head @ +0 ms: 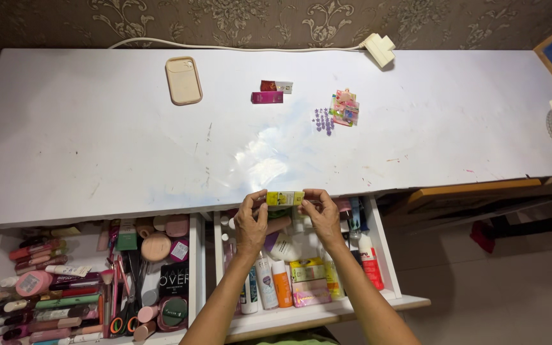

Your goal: The person empties a bedroom vanity drawer, placing cosmetics, bottles, a phone case, a wallet, a pouch and cables onto the desk above, then sorts through the items and unwinds tangled charging cables while rearranging contents back in the drawer.

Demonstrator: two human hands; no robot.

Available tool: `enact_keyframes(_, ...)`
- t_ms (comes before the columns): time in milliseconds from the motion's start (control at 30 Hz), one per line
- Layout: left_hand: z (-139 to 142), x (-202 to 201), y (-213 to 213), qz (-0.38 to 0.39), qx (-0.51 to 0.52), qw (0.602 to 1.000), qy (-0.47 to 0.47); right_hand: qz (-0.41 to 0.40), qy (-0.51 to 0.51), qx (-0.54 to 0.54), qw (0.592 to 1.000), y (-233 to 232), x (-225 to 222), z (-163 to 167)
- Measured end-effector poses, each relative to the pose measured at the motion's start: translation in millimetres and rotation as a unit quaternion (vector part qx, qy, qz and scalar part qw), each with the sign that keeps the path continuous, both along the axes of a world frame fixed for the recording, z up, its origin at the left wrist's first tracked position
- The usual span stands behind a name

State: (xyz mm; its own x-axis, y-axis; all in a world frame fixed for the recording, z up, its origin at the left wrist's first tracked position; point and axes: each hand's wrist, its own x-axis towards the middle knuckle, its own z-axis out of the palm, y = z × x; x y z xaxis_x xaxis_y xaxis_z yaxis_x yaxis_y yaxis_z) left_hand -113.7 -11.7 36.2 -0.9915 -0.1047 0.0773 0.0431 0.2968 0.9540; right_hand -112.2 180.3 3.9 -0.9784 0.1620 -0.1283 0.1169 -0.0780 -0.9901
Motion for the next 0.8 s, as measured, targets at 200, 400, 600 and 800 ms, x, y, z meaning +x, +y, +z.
enact_keyframes(200,3,36,8,-0.014,0.015,0.997,-0.068,0.016,-0.046,0.046,0.998,17,43,-10)
enact_keyframes(400,-16,72,28,-0.024,-0.039,0.999,-0.005,0.095,-0.14,0.089,0.982,50,81,-26)
enact_keyframes(600,-43,98,46,-0.059,-0.055,0.985,-0.149,0.191,-0.144,0.208,0.948,77,115,-36)
enact_keyframes(800,-60,119,56,-0.142,-0.116,0.957,-0.224,0.259,-0.123,0.254,0.924,100,128,-46)
